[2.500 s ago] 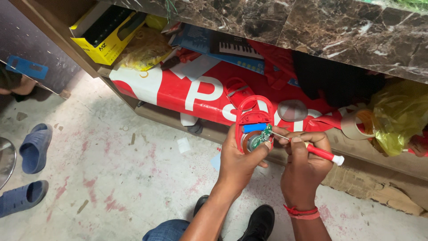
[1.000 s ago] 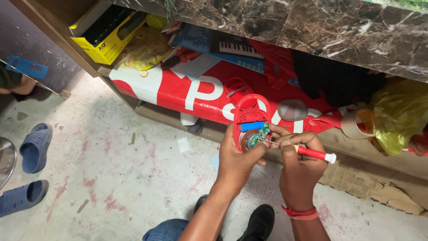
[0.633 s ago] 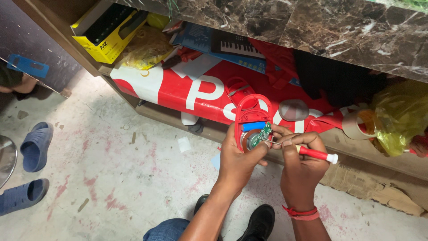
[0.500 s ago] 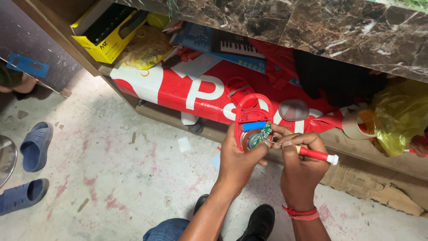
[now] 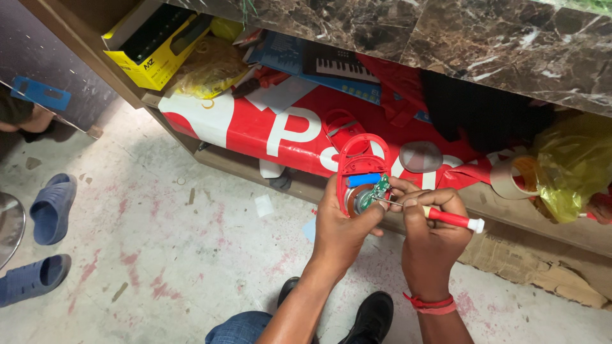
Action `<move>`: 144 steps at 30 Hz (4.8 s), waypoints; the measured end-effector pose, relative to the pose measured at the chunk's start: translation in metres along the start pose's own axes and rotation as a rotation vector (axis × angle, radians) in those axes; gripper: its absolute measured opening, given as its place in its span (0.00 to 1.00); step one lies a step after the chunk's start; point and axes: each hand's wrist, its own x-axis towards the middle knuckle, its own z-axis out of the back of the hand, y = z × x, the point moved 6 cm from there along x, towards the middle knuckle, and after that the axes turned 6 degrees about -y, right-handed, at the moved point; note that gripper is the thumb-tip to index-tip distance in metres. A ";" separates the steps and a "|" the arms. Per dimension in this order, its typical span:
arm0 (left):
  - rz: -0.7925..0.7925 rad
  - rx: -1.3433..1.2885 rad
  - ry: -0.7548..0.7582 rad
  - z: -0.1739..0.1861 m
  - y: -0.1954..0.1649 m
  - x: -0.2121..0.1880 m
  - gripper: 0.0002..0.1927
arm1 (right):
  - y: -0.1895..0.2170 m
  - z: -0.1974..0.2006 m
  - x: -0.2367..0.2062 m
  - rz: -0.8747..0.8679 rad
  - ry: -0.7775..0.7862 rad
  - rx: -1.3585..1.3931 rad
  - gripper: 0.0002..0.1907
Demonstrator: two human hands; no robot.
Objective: The person repairs a small red portable speaker, opening its casing to access the internal circuit board and speaker driver. They use a screwdriver to unscrew and adjust components inside the housing, reposition the board and speaker, and continue working on the internals with the screwdriver throughout the clip.
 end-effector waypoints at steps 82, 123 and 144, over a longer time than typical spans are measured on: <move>0.109 -0.456 0.023 0.001 -0.012 -0.006 0.24 | 0.007 0.002 -0.005 -0.166 -0.107 0.188 0.06; 0.102 -0.473 0.029 -0.001 -0.008 -0.008 0.28 | -0.009 0.005 -0.009 -0.275 -0.044 0.305 0.03; 0.127 -0.416 -0.006 0.000 0.003 -0.004 0.21 | -0.017 0.006 -0.006 -0.377 -0.119 0.471 0.04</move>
